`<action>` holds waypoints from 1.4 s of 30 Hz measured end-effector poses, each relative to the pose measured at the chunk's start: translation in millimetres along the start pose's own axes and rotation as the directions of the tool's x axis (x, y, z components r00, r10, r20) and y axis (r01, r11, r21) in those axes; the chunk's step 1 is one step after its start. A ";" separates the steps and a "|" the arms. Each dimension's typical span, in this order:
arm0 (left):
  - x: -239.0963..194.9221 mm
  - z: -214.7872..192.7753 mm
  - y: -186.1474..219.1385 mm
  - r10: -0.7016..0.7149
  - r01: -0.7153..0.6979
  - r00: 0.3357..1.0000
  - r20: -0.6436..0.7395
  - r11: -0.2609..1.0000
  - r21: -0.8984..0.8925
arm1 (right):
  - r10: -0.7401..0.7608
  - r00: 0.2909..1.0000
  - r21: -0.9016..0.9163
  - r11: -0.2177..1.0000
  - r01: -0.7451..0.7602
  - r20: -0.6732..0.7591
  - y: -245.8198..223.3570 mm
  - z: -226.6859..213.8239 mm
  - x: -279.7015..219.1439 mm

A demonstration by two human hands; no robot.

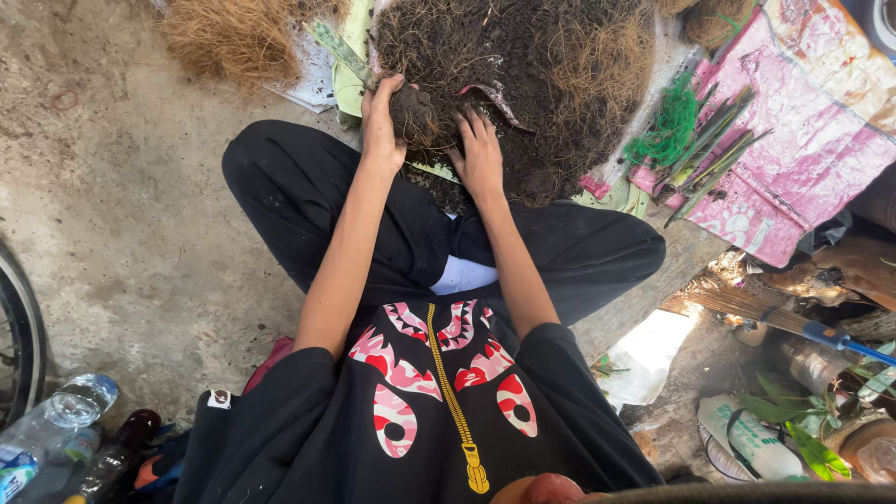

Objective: The person sits on the ground and repeatedly packs dark soil-like material around small green plant stems, then wraps each bundle with fibrous coconut coir. The person handles the materials by hand, forming compact bundles and securing them with the coir.

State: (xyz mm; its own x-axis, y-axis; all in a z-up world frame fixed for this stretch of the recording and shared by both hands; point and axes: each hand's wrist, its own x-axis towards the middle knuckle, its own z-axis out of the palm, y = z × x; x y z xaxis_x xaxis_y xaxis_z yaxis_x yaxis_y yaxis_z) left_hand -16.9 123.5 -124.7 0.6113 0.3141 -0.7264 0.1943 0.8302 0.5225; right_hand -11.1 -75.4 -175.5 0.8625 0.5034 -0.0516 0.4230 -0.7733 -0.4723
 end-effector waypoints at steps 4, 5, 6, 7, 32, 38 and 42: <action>2.0 -2.3 0.0 0.010 -0.010 1.000 0.006 1.000 0.001 | 0.062 0.992 -0.081 0.995 -0.053 0.114 18.0 -6.6 -6.0; 2.7 -1.6 -0.2 0.009 -0.009 1.000 0.007 1.000 -0.003 | 0.066 0.991 -0.092 0.994 -0.056 0.113 21.8 -10.2 -3.8; 3.3 -1.3 -0.8 0.007 -0.007 1.000 0.008 1.000 -0.006 | 0.073 0.991 -0.102 0.993 -0.062 0.112 24.5 -13.9 -2.0; 4.4 -1.0 -1.5 0.012 -0.012 1.000 0.013 1.000 -0.011 | 0.090 0.995 0.018 0.996 -0.091 0.033 26.9 -18.3 0.5; 28.3 -15.3 -29.9 -0.060 0.038 0.984 0.169 0.991 0.128 | -0.004 0.995 0.742 0.667 -0.070 0.098 -3.7 -112.3 19.8; 9.0 -3.6 -16.1 -0.064 0.006 0.979 0.193 0.958 0.287 | 0.247 0.942 0.484 0.810 -0.330 0.227 28.1 -79.0 1.5; -2.3 5.6 -8.7 -0.069 0.057 0.938 0.339 0.997 0.047 | 0.078 0.997 -0.062 0.995 -0.077 0.021 30.6 -46.1 -20.4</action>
State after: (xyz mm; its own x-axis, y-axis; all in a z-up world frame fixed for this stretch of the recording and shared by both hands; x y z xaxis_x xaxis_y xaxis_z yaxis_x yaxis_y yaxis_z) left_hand -15.7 113.0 -125.1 0.8202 0.0811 -0.5664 0.2643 0.8243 0.5007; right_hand -2.9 -127.0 -148.3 0.8869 0.4494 -0.1073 0.3717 -0.8320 -0.4117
